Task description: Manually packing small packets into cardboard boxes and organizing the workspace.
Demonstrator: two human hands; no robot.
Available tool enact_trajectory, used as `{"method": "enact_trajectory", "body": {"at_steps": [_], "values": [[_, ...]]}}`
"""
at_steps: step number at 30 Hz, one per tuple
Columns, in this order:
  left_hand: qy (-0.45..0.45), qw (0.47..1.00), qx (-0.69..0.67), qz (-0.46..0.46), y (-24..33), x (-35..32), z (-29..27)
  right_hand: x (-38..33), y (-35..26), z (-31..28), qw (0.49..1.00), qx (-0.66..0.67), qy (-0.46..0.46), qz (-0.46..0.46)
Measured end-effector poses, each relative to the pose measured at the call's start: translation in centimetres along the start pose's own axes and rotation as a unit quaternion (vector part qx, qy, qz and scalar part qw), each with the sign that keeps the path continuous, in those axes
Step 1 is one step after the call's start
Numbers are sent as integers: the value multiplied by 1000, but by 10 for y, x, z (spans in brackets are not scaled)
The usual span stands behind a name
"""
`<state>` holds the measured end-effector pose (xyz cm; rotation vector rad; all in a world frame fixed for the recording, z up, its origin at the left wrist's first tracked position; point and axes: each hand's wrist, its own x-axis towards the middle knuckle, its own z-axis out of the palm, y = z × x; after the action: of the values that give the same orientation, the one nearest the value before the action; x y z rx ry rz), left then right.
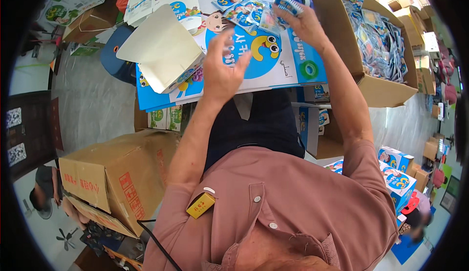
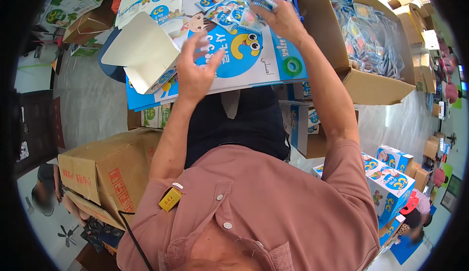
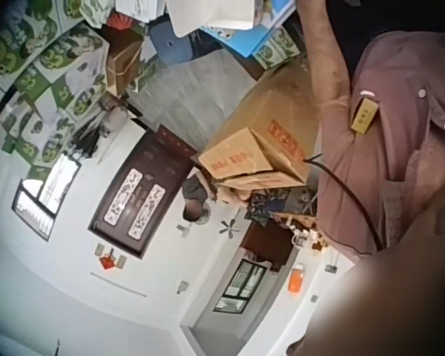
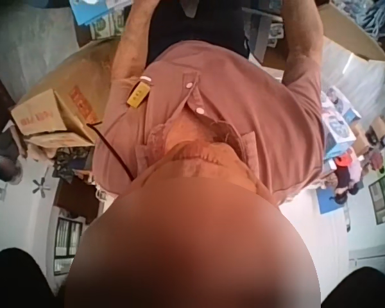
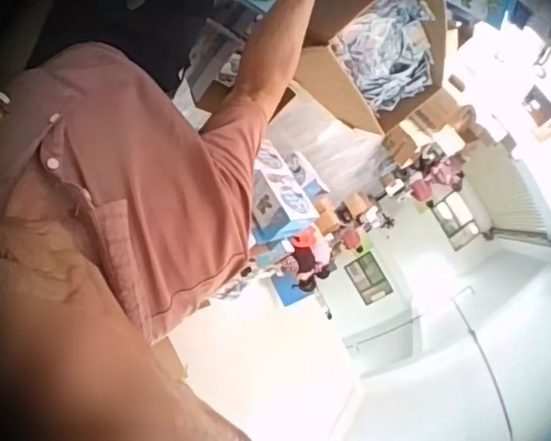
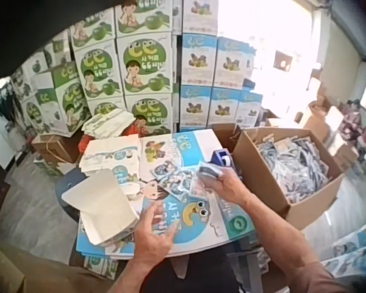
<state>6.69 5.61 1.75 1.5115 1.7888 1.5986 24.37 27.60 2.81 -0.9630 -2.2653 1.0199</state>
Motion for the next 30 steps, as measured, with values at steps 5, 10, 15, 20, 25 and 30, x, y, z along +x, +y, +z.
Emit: {"method": "enact_trajectory", "body": {"at_steps": [5, 10, 15, 20, 25, 30], "values": [[-41, 989, -125, -65, 10, 49, 14, -10, -34, -21, 986, 144, -87, 1], [-189, 947, -242, -92, 5, 47, 18, -24, -77, -12, 965, 149, -204, 72], [-26, 933, -324, -155, -13, 12, 17, -44, -52, 16, 937, 305, -160, 58], [-72, 997, 36, 7, -37, -21, 11, -70, -41, 52, 971, 189, -145, -26], [-23, 993, 69, 92, -45, -29, 22, -78, -60, 65, 988, 49, -109, -96], [-17, 998, -61, -6, -49, -34, 21, -68, -57, 56, 972, 119, -175, -104]]}}
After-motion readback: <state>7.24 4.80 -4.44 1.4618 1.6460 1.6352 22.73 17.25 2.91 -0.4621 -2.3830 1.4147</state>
